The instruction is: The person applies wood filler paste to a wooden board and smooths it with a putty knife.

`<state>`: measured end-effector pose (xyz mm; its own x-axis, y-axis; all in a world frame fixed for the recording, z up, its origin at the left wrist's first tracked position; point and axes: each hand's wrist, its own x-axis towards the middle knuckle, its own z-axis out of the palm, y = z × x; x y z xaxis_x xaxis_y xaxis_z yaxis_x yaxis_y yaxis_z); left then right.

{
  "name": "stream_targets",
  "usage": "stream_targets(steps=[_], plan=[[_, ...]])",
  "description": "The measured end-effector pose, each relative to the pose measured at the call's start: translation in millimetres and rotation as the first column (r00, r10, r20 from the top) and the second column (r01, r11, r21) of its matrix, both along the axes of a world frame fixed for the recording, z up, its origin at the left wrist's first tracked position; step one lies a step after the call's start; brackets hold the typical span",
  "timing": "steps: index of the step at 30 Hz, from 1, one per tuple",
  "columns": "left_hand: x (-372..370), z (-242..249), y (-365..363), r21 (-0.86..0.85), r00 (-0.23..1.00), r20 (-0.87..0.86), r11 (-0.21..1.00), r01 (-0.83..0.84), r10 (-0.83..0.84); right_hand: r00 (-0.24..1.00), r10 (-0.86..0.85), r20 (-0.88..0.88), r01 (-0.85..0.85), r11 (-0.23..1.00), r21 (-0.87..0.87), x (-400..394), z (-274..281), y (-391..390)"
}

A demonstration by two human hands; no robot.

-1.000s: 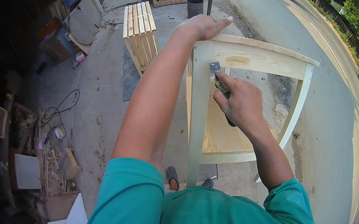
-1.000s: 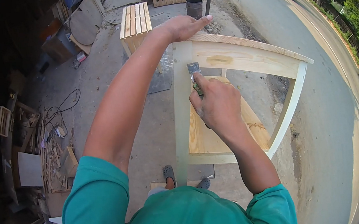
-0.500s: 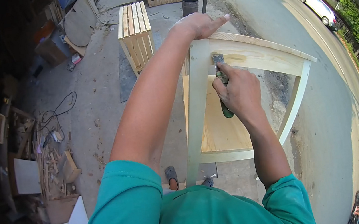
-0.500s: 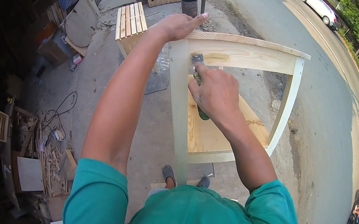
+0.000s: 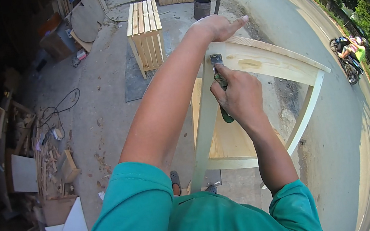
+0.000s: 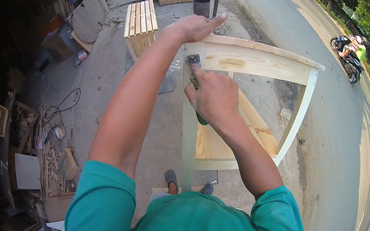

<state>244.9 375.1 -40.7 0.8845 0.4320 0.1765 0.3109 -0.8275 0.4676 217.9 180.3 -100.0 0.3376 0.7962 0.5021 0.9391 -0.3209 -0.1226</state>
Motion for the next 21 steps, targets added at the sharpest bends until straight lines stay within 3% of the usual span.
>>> stream_targets(steps=[11,14,20,21], plan=[[-2.3,2.3,-0.4,0.012,1.000,0.007,1.000,0.011,-0.011,0.999,-0.046,-0.008,0.044,0.988,-0.146,-7.8,-0.4,20.9],[-4.9,3.4,-2.8,0.013,1.000,0.009,1.000,0.005,-0.006,0.999,0.040,0.010,-0.041,0.996,0.077,-3.2,2.7,24.5],[-1.0,-1.0,-0.1,0.012,1.000,0.013,1.000,0.002,-0.002,0.999,0.009,-0.035,-0.015,0.983,-0.182,-6.8,5.5,17.9],[-1.3,-0.2,-0.2,0.021,1.000,0.016,1.000,0.002,-0.002,0.999,0.004,-0.037,-0.008,0.994,-0.107,-5.5,9.1,19.1]])
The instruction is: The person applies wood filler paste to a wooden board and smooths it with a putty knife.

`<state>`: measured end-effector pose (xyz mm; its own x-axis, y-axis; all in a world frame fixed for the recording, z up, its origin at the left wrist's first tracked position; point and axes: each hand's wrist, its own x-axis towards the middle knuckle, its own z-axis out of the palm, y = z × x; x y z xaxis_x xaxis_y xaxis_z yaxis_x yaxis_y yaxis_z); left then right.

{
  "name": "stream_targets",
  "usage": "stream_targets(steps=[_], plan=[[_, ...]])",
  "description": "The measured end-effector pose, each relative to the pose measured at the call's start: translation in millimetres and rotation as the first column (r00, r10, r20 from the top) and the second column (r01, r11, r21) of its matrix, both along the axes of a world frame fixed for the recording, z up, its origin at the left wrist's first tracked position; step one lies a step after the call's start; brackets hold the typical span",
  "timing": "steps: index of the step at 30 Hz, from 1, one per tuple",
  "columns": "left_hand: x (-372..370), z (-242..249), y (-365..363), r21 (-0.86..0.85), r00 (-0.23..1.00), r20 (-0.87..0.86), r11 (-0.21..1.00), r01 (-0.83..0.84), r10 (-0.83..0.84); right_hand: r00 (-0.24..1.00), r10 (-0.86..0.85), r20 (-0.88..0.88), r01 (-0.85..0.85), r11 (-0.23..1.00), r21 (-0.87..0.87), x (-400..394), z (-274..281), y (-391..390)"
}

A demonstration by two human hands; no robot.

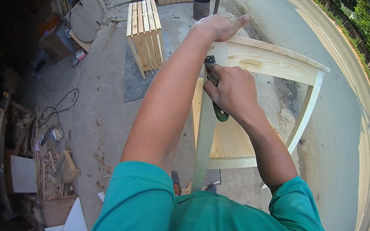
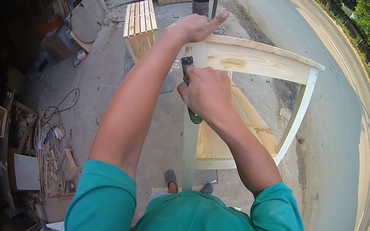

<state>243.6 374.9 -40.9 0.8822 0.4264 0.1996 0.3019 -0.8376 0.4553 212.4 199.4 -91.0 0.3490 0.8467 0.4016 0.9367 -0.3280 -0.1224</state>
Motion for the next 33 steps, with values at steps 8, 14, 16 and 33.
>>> stream_targets(steps=[8,14,16,33], plan=[[-0.2,0.2,0.1,-0.007,1.000,-0.004,1.000,-0.012,0.012,1.000,0.011,-0.019,-0.014,0.992,-0.122,-5.6,-5.7,-21.8],[-1.2,3.7,-2.0,-0.003,1.000,-0.029,1.000,0.003,-0.003,0.999,-0.019,0.030,0.018,0.999,0.045,4.9,-27.3,-18.5],[-1.1,3.6,-2.2,-0.012,0.999,-0.036,1.000,-0.001,0.000,0.998,-0.037,0.059,0.036,0.999,0.016,10.8,-36.2,-10.5],[0.0,3.9,0.5,0.014,1.000,0.011,1.000,-0.008,0.008,1.000,0.027,0.002,-0.027,0.999,0.028,0.2,-1.5,-13.4]])
